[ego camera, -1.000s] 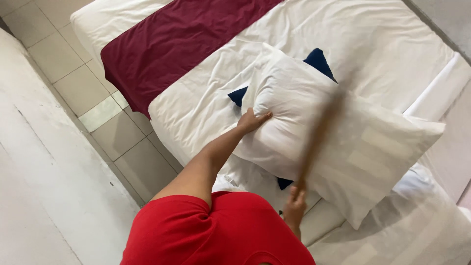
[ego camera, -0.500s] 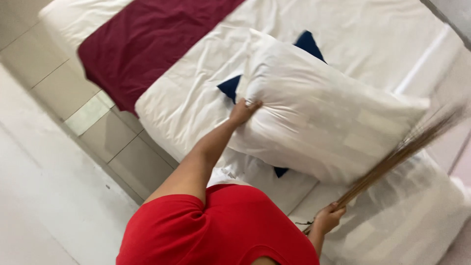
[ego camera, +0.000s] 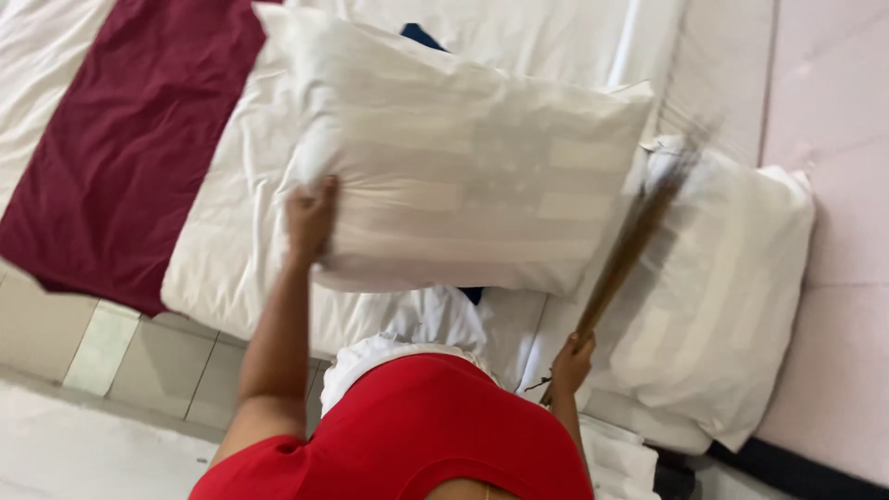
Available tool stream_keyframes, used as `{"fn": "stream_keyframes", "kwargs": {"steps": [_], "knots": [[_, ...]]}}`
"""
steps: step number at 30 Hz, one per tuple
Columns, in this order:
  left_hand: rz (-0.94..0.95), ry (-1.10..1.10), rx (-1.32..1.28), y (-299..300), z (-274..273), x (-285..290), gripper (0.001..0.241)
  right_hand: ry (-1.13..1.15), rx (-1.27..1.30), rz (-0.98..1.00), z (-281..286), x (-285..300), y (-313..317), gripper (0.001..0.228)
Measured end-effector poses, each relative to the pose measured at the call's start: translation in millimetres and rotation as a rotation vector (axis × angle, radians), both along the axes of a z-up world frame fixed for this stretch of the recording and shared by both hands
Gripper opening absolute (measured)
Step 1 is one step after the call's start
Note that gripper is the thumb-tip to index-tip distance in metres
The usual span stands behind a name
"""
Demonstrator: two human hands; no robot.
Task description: The person uses a traditional straw broom to dust a white pillow and a dark blue pillow on a bed. They repeatedly lift, turn, and tap the pillows with the broom to remove dust, then place them back on the bed.
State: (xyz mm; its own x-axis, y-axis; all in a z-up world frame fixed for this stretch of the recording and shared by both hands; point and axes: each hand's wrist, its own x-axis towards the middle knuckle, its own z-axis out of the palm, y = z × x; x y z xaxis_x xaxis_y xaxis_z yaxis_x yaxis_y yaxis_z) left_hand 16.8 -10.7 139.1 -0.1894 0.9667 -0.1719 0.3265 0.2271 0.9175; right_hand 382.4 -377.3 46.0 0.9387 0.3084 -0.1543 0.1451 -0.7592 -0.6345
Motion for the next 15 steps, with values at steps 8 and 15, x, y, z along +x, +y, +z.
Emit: {"fn": "stream_keyframes", "kwargs": {"steps": [8, 15], "knots": [[0.014, 0.041, 0.233, 0.8, 8.1, -46.3, 0.034, 0.206, -0.276, 0.176, -107.7, 16.4, -49.1, 0.06], [-0.049, 0.06, 0.166, 6.0, -24.7, -32.0, 0.035, 0.139, 0.375, 0.115, 7.6, 32.8, 70.6, 0.067]]}}
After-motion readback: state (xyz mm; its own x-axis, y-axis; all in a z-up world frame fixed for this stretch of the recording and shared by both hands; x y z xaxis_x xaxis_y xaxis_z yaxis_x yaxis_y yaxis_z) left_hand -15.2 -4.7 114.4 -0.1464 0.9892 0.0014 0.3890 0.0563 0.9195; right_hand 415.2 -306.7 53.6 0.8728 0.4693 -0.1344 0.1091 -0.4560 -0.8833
